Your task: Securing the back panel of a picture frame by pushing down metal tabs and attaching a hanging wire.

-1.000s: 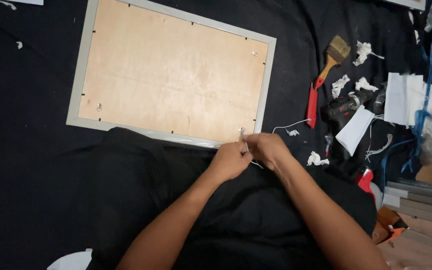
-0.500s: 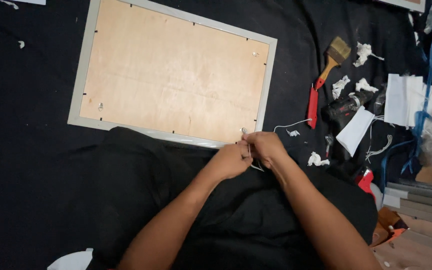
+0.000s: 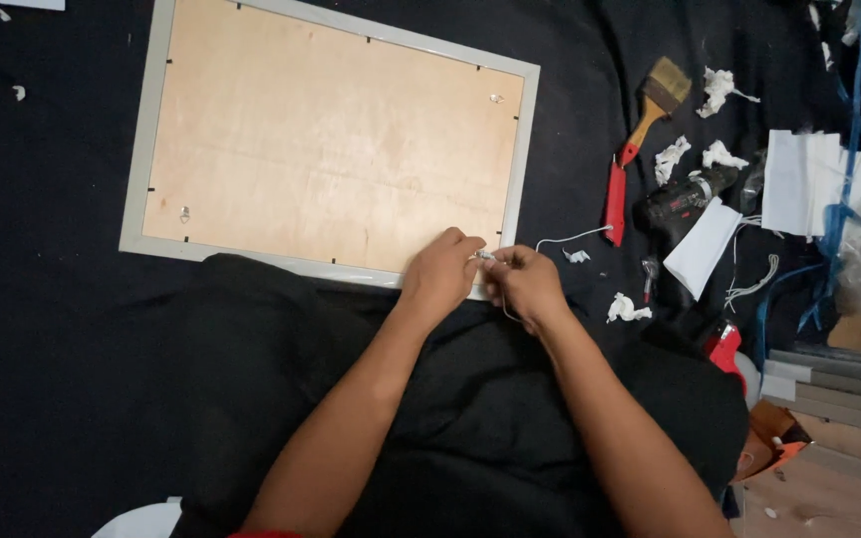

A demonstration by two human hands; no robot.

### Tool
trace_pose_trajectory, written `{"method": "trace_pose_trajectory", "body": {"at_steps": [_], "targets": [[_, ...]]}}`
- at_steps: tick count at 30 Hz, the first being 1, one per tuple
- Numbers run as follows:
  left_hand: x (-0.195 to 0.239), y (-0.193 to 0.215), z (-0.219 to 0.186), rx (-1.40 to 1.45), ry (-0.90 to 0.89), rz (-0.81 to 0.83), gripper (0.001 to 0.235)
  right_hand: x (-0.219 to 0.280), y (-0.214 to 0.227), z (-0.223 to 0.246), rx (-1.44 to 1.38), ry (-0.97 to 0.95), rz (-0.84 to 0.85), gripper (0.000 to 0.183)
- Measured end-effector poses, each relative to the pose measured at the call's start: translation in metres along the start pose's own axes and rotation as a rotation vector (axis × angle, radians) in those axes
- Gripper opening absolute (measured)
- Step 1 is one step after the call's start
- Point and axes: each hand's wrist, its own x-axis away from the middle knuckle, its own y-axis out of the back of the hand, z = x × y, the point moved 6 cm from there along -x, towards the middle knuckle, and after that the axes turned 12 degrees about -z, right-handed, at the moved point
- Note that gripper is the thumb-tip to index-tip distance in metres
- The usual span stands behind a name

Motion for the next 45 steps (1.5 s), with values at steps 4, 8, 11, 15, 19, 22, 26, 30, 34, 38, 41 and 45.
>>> {"method": "trace_pose_trajectory", "body": {"at_steps": [4, 8, 11, 15, 19, 22, 26, 30, 34, 38, 41, 45], "targets": [[-0.003, -0.007, 0.0, -0.041, -0.061, -0.027, 0.021, -0.007, 0.001, -0.006, 0.006, 0.018, 0.015, 0.023], [0.0, -0.006, 0.0, -0.067, -0.031, -0.057, 0.023, -0.018, 0.004, -0.011, 0.13, 0.058, -0.024, 0.018], [0.003, -0.007, 0.007, -0.083, 0.045, -0.055, 0.023, -0.024, 0.004, -0.01, 0.232, 0.157, -0.014, 0.024], [0.005, 0.005, 0.004, -0.112, 0.152, -0.006, 0.024, -0.005, -0.004, 0.015, 0.47, 0.376, -0.012, 0.025], [0.004, 0.008, 0.0, -0.094, 0.144, 0.026, 0.023, 0.003, -0.002, 0.027, 0.565, 0.391, -0.016, 0.023], [0.005, 0.012, -0.003, -0.071, 0.142, 0.021, 0.023, -0.002, -0.004, 0.023, 0.541, 0.422, -0.014, 0.019], [0.004, 0.01, 0.0, -0.075, 0.139, 0.026, 0.021, 0.004, -0.006, 0.028, 0.446, 0.485, 0.012, 0.021], [0.005, 0.024, -0.007, 0.008, 0.23, 0.05, 0.021, 0.022, -0.011, 0.046, 0.521, 0.756, 0.054, 0.023], [0.004, 0.018, 0.0, 0.029, 0.273, 0.051, 0.021, 0.012, -0.014, 0.032, 0.62, 0.837, 0.029, 0.019], [0.004, 0.02, -0.006, -0.003, 0.241, 0.061, 0.023, 0.001, -0.011, 0.021, 0.647, 0.74, -0.043, 0.02], [0.006, 0.023, -0.011, -0.016, 0.198, 0.053, 0.024, -0.001, -0.01, 0.017, 0.63, 0.582, -0.067, 0.023], [0.006, 0.021, -0.007, 0.013, 0.173, 0.047, 0.025, -0.018, -0.01, -0.002, 0.481, 0.268, -0.036, 0.026]]}}
